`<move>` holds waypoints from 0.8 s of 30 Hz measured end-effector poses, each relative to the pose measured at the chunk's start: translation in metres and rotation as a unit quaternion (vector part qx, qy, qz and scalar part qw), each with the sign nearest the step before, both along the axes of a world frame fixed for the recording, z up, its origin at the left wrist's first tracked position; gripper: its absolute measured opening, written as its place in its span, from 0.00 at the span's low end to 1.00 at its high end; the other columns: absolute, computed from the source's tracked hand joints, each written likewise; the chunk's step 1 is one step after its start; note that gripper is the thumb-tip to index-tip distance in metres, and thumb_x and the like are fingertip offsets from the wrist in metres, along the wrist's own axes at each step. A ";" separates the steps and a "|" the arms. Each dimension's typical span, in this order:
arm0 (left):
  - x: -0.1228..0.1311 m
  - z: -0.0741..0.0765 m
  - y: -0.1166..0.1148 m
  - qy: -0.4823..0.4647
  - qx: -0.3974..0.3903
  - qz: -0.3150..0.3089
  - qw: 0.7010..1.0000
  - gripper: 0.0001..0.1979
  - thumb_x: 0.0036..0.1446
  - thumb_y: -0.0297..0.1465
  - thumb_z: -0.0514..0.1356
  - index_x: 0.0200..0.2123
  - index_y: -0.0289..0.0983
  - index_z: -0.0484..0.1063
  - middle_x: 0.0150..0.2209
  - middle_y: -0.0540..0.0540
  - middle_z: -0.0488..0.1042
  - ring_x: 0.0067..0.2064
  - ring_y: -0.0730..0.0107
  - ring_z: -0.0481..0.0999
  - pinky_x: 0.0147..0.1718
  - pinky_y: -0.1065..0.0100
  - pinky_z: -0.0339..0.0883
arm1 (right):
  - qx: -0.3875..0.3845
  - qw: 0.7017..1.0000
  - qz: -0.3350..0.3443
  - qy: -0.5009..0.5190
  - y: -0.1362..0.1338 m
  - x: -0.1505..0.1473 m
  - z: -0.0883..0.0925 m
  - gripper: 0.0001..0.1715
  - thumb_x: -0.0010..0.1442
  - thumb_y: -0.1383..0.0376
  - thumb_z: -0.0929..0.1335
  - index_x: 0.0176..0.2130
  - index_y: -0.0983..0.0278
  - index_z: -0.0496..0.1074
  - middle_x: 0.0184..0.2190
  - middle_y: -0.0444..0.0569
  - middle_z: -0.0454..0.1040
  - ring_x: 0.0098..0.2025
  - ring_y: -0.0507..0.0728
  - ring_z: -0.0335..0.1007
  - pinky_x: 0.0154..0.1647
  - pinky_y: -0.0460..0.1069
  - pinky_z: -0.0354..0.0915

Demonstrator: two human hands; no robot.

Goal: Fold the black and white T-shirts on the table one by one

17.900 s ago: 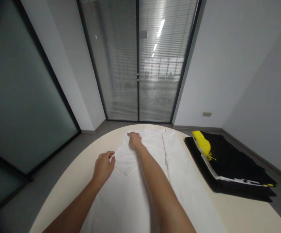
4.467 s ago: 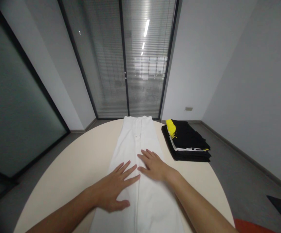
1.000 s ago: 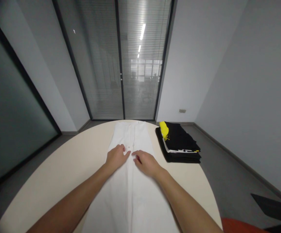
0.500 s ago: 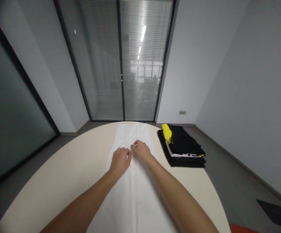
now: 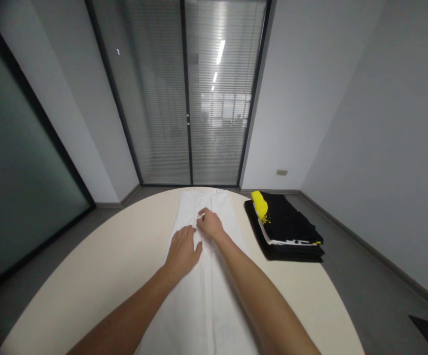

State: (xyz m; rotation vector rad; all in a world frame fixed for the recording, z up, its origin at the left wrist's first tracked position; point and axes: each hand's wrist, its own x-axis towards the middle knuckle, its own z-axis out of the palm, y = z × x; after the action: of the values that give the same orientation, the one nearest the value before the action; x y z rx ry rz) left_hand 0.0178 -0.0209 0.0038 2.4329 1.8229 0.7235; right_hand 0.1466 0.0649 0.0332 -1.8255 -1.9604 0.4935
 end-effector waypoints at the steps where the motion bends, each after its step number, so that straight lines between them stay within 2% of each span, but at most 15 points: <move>1: 0.000 -0.002 0.000 0.008 -0.006 0.004 1.000 0.23 0.64 0.35 0.55 0.60 0.32 0.65 0.63 0.34 0.67 0.66 0.48 0.63 0.65 0.49 0.54 | 0.004 1.000 -0.003 0.000 -0.002 0.001 0.000 0.17 0.62 0.65 0.65 0.52 0.60 0.71 0.39 0.47 0.80 0.42 0.54 0.76 0.40 0.45 0.63; 3: -0.001 -0.005 0.000 0.021 -0.024 0.001 0.999 0.28 0.65 0.39 0.54 0.64 0.33 0.62 0.68 0.34 0.60 0.70 0.44 0.56 0.67 0.46 0.48 | 0.020 0.999 -0.024 -0.016 -0.006 0.003 0.001 0.16 0.63 0.64 0.65 0.50 0.63 0.71 0.42 0.52 0.80 0.44 0.57 0.76 0.40 0.48 0.64; 6: -0.002 -0.007 -0.001 0.031 -0.047 -0.025 0.998 0.30 0.67 0.43 0.52 0.68 0.38 0.59 0.71 0.37 0.56 0.72 0.44 0.51 0.68 0.45 0.45 | 0.041 0.992 -0.085 -0.083 -0.013 0.008 0.005 0.19 0.64 0.61 0.64 0.52 0.66 0.69 0.48 0.60 0.77 0.47 0.64 0.75 0.41 0.52 0.65; 9: -0.002 -0.006 -0.002 0.033 -0.053 -0.035 0.997 0.30 0.67 0.44 0.51 0.69 0.42 0.58 0.71 0.39 0.55 0.72 0.44 0.49 0.68 0.43 0.44 | -0.005 0.984 -0.108 -0.145 -0.017 0.013 0.009 0.22 0.62 0.60 0.65 0.53 0.68 0.67 0.48 0.64 0.76 0.48 0.68 0.76 0.41 0.54 0.67; 12: -0.002 -0.005 -0.003 0.034 -0.057 -0.037 0.997 0.30 0.67 0.45 0.52 0.70 0.45 0.57 0.72 0.41 0.54 0.72 0.43 0.49 0.68 0.42 0.44 | -0.023 0.982 -0.090 -0.163 -0.018 0.016 0.010 0.21 0.61 0.63 0.66 0.52 0.68 0.68 0.47 0.64 0.76 0.48 0.67 0.76 0.41 0.53 0.66; 18: -0.002 -0.008 -0.002 0.041 -0.055 -0.043 0.997 0.31 0.67 0.47 0.51 0.70 0.46 0.57 0.72 0.41 0.53 0.72 0.43 0.48 0.68 0.42 0.42 | 0.031 0.993 -0.023 -0.116 -0.017 0.023 0.008 0.23 0.62 0.66 0.65 0.56 0.66 0.68 0.47 0.59 0.78 0.48 0.61 0.75 0.43 0.50 0.64; 21: -0.002 -0.009 -0.002 0.043 -0.054 -0.042 0.997 0.31 0.67 0.47 0.51 0.70 0.46 0.57 0.72 0.41 0.53 0.73 0.43 0.47 0.68 0.42 0.42 | 0.053 0.994 0.017 -0.090 -0.018 0.024 0.006 0.24 0.62 0.66 0.65 0.58 0.64 0.67 0.45 0.54 0.79 0.46 0.59 0.75 0.43 0.49 0.63; 24: -0.002 -0.008 -0.002 0.043 -0.049 -0.042 0.997 0.31 0.67 0.47 0.51 0.70 0.45 0.56 0.72 0.41 0.53 0.72 0.43 0.48 0.68 0.43 0.42 | 0.042 0.995 0.009 -0.093 -0.021 0.024 0.005 0.24 0.63 0.63 0.65 0.58 0.63 0.67 0.45 0.54 0.79 0.46 0.59 0.75 0.41 0.49 0.62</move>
State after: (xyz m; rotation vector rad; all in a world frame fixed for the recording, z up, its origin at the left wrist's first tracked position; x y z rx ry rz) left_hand 0.0157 -0.0233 -0.0047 2.4970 1.7266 0.5190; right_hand 0.1704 0.0439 0.0377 -1.8595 -2.0864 0.2506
